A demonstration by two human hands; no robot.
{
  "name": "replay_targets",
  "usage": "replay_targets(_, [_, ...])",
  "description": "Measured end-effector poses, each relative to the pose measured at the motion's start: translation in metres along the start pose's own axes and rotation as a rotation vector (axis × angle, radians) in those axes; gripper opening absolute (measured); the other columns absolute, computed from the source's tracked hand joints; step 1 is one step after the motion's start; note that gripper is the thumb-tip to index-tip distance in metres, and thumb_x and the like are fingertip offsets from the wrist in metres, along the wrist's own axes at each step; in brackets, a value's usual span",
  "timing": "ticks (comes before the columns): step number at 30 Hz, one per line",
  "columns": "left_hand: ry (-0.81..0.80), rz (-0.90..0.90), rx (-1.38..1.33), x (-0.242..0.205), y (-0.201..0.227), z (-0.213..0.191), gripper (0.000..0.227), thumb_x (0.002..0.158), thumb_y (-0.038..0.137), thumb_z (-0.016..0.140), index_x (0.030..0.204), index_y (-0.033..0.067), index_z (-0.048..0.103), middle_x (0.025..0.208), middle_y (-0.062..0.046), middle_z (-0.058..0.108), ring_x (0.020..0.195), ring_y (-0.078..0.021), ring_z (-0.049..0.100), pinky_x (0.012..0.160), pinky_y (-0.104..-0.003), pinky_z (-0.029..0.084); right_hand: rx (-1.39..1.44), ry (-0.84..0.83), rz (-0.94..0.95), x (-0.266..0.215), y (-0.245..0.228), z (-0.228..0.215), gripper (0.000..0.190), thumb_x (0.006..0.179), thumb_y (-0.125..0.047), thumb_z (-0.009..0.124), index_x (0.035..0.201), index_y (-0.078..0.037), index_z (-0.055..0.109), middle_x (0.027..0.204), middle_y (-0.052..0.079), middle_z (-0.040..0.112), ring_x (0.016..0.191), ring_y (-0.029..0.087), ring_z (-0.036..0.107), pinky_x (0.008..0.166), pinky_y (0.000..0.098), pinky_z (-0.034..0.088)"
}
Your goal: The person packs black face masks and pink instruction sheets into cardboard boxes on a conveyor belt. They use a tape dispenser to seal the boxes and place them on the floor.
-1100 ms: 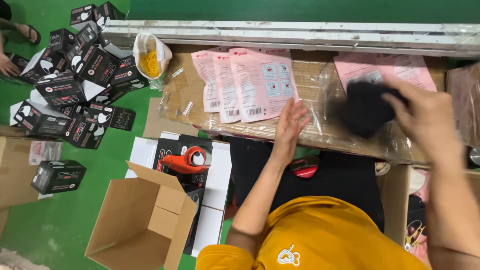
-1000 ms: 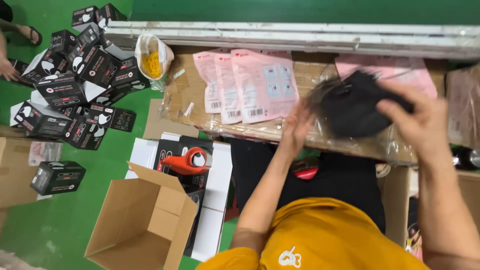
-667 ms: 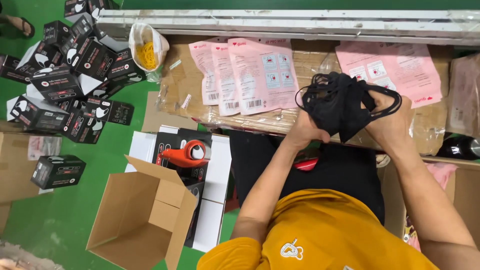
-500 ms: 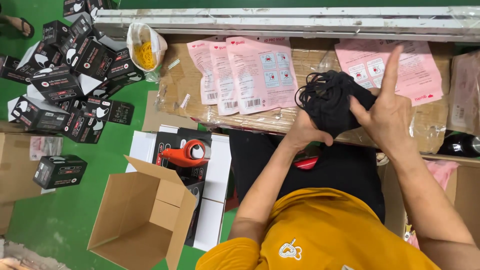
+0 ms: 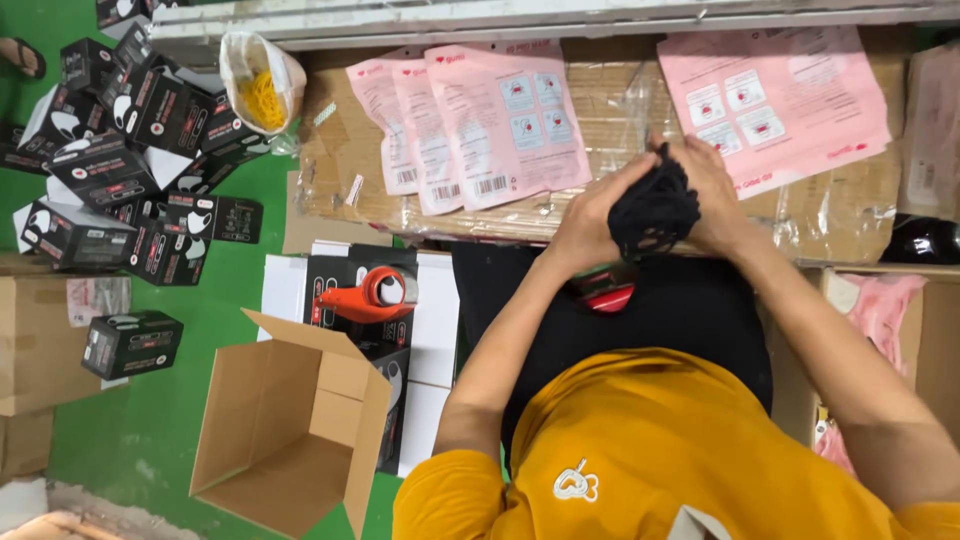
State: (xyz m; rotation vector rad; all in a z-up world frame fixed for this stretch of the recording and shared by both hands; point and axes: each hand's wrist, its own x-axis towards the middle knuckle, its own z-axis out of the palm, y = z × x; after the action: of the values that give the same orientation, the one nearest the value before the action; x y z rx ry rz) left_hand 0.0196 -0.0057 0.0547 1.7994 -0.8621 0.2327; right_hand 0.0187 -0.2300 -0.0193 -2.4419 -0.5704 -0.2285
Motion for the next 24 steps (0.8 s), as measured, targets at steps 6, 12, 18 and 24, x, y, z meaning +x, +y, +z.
replay_targets(6, [-0.375,-0.045,-0.007,0.003,0.006,-0.008,0.044,0.090,0.019,0.081,0.132,0.0203,0.067,0.126,-0.006,0.073,0.114,-0.0268,0.074,0.093,-0.036,0.062,0.266,0.213,-0.113,0.003,-0.031,-0.029,0.101,0.086,-0.022,0.078,0.165,0.005,0.021,0.137,0.021,0.063,0.129,0.039,0.056,0.116,0.0462,0.039])
replay_targets(12, [-0.299,0.036,-0.244,0.044,0.024,0.026,0.041,0.085,0.006,0.073,0.126,0.0090,0.071,0.128,-0.009,0.071,0.123,-0.0263,0.070,0.105,-0.033,0.058,0.459,0.003,0.247,-0.063,-0.002,-0.047,0.065,0.078,-0.014,0.079,0.140,-0.005,0.061,0.108,0.016,0.067,0.102,0.027,0.062,0.092,0.0362,0.050])
replay_targets(18, [0.067,0.080,-0.022,0.104,0.029,0.112,0.016,0.083,0.012,0.081,0.097,0.0051,0.077,0.087,-0.008,0.063,0.085,-0.0254,0.063,0.078,-0.037,0.053,1.030,0.900,0.628,-0.126,0.026,-0.116,0.058,0.099,0.012,0.076,0.152,-0.001,0.054,0.143,0.011,0.065,0.130,0.025,0.068,0.117,0.0400,0.058])
replay_targets(24, [-0.195,0.293,0.538,0.052,-0.048,0.198,0.006,0.077,0.005,0.064,0.075,0.0002,0.064,0.100,-0.012,0.056,0.097,-0.0281,0.058,0.085,-0.044,0.057,1.076,0.953,0.639,-0.130,-0.009,-0.155,0.069,0.090,0.016,0.072,0.153,-0.001,0.050,0.145,0.012,0.063,0.134,0.026,0.066,0.120,0.0383,0.057])
